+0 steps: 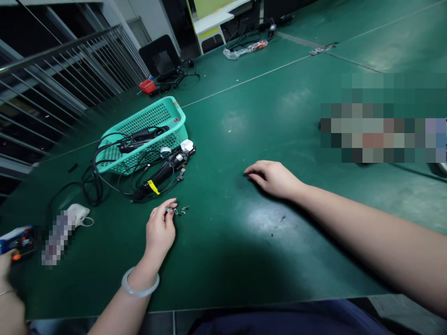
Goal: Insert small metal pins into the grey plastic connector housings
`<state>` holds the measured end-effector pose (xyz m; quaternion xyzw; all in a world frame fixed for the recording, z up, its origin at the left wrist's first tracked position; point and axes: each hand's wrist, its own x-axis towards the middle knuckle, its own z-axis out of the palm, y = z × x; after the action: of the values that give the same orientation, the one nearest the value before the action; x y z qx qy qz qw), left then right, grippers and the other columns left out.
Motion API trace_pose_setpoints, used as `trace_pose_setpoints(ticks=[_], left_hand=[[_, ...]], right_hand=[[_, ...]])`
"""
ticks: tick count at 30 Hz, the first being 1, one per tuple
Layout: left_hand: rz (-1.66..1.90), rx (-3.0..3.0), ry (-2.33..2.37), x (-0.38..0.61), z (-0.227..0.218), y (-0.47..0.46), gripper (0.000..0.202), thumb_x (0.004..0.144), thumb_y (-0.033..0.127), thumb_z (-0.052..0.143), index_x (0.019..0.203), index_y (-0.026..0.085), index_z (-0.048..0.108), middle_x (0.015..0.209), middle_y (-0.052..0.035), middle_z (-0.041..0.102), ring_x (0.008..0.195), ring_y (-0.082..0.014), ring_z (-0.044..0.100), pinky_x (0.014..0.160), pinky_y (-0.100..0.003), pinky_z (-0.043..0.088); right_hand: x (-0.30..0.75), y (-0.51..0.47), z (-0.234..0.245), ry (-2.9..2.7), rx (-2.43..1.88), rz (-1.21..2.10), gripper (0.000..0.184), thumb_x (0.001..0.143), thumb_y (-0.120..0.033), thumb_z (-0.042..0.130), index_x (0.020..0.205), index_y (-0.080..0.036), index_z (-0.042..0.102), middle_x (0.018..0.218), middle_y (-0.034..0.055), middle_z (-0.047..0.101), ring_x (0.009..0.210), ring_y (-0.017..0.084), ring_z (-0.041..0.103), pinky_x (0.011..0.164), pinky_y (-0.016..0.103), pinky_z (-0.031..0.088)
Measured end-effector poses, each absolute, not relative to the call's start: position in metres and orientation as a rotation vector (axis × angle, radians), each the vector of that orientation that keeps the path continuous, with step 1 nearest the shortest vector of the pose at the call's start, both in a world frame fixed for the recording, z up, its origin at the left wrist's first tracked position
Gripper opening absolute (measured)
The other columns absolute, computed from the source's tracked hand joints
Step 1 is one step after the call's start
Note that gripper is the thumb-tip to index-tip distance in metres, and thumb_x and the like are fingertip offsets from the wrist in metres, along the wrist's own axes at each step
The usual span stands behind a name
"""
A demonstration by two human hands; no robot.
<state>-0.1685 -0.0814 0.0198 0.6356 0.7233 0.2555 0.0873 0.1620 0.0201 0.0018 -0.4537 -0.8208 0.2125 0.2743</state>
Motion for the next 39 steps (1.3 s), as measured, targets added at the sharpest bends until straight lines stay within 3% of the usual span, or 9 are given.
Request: trace_pose_setpoints(ticks=[6,8,12,17,23,32,39], left_hand=[[1.001,1.542,1.963,-0.132,0.016,-0.063,0.031,0.086,0.024,0.047,0.114,0.025,0.059,0.106,-0.0033,0.069,0.087,-0.0176,0.060,0.081,-0.031,0.044],[1.077,1.524,1.835,-0.103,0.013,-0.048,0.030,0.086,0.021,0.047,0.112,0.024,0.061,0.104,-0.0015,0.069,0.089,-0.0174,0.059,0.086,-0.031,0.042],[1.216,1.357,1.481,-0.037,0.012,-0.015,0.028,0.086,0.013,0.043,0.107,0.020,0.061,0.098,-0.0044,0.067,0.094,-0.0135,0.060,0.093,-0.030,0.040],[1.299,0.847,1.116,0.002,0.027,0.004,0.028,0.086,0.010,0.044,0.110,0.017,0.056,0.105,-0.0058,0.065,0.081,-0.0095,0.062,0.085,-0.029,0.045],[1.353,0.631,1.074,-0.007,0.022,0.000,0.019,0.086,0.004,0.044,0.096,0.012,0.058,0.107,-0.0088,0.063,0.088,-0.0107,0.065,0.091,-0.029,0.046],[1.280,0.618,1.075,-0.006,0.017,0.003,0.024,0.085,0.003,0.045,0.098,0.013,0.062,0.087,-0.0019,0.059,0.083,-0.0095,0.065,0.094,-0.031,0.047],[1.232,0.687,1.024,-0.007,0.013,0.002,0.019,0.083,0.009,0.053,0.094,0.016,0.067,0.099,-0.0057,0.066,0.086,-0.0104,0.061,0.095,-0.036,0.045]], right_hand=[[0.161,0.020,0.001,-2.206,-1.207,0.565,0.022,0.088,-0.022,0.050,0.098,-0.019,0.070,0.100,0.0061,0.072,0.092,0.019,0.066,0.086,0.036,0.052],[0.161,0.020,0.002,-2.205,-1.207,0.565,0.022,0.088,-0.022,0.050,0.098,-0.019,0.070,0.099,0.0063,0.072,0.092,0.019,0.067,0.087,0.036,0.052],[0.162,0.020,0.002,-2.213,-1.210,0.555,0.021,0.087,-0.020,0.051,0.096,-0.018,0.070,0.098,0.0066,0.072,0.091,0.019,0.066,0.087,0.036,0.052],[0.165,0.019,0.002,-2.238,-1.204,0.581,0.022,0.086,-0.018,0.053,0.100,-0.016,0.069,0.100,0.0081,0.071,0.094,0.019,0.065,0.089,0.035,0.051],[0.161,0.015,0.003,-2.319,-1.201,0.578,0.028,0.084,-0.026,0.058,0.108,-0.016,0.068,0.107,0.0106,0.066,0.097,0.023,0.064,0.090,0.037,0.051],[0.161,0.011,-0.002,-2.331,-1.197,0.531,0.023,0.089,-0.023,0.049,0.091,-0.019,0.072,0.093,0.0070,0.068,0.087,0.020,0.063,0.083,0.035,0.051],[0.162,0.010,0.007,-2.181,-1.236,0.574,0.018,0.086,-0.024,0.052,0.082,-0.021,0.069,0.087,0.0043,0.072,0.082,0.019,0.066,0.080,0.033,0.051]])
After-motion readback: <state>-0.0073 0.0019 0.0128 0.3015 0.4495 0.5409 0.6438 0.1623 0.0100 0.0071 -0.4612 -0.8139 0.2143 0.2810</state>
